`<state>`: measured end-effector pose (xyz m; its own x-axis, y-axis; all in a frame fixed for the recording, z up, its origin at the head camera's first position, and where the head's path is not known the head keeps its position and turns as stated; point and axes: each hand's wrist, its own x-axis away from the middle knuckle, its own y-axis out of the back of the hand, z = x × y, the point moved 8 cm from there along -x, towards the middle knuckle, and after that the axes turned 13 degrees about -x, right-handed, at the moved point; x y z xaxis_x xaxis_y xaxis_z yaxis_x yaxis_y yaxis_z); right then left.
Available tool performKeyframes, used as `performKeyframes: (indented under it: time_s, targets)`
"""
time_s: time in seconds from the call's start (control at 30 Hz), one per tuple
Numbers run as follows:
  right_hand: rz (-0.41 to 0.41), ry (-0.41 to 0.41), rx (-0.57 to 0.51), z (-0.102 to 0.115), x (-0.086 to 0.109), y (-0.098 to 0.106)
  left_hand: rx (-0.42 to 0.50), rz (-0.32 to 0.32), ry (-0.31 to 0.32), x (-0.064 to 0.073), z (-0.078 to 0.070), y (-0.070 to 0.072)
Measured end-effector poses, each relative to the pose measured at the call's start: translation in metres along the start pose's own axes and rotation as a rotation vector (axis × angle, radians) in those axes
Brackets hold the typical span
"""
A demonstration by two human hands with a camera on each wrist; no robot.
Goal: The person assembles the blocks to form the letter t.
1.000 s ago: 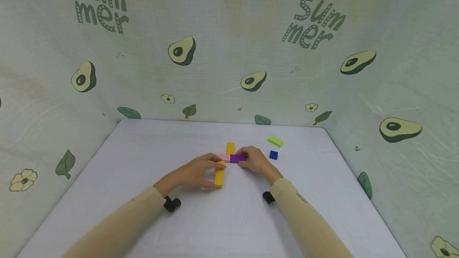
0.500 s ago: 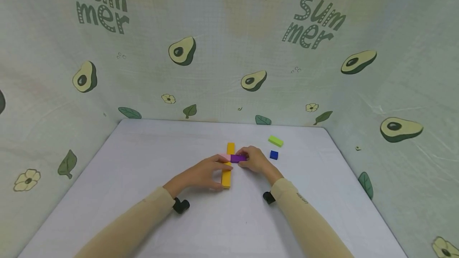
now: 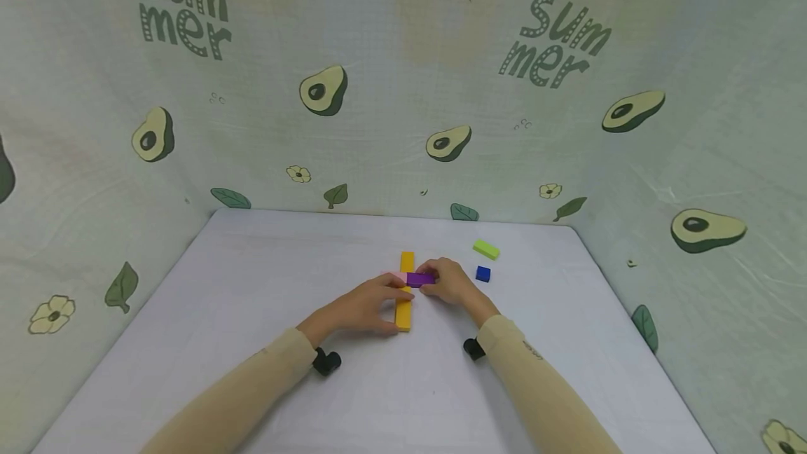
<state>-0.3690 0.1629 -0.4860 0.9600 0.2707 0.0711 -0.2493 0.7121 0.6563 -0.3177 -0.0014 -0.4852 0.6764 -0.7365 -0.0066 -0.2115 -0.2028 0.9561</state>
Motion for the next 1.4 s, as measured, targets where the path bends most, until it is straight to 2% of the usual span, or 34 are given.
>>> performKeyframes:
  time_s: [0.5, 0.83, 1.03, 1.4]
  targets:
    - [0.004, 0.008, 0.001, -0.001, 0.0, 0.0, -0.023, 0.005, -0.018, -0.002, -0.007, 0.002]
    - [0.004, -0.004, -0.009, 0.0, 0.001, 0.001, -0.088, 0.045, -0.01, -0.003, -0.011, -0.001]
    - [-0.005, -0.013, -0.008, -0.002, 0.002, 0.001, -0.111, 0.031, -0.036, -0.002, -0.014, -0.001]
    - [-0.001, 0.004, -0.011, -0.001, 0.001, 0.001, -0.116, 0.028, -0.021, 0.002, -0.013, -0.002]
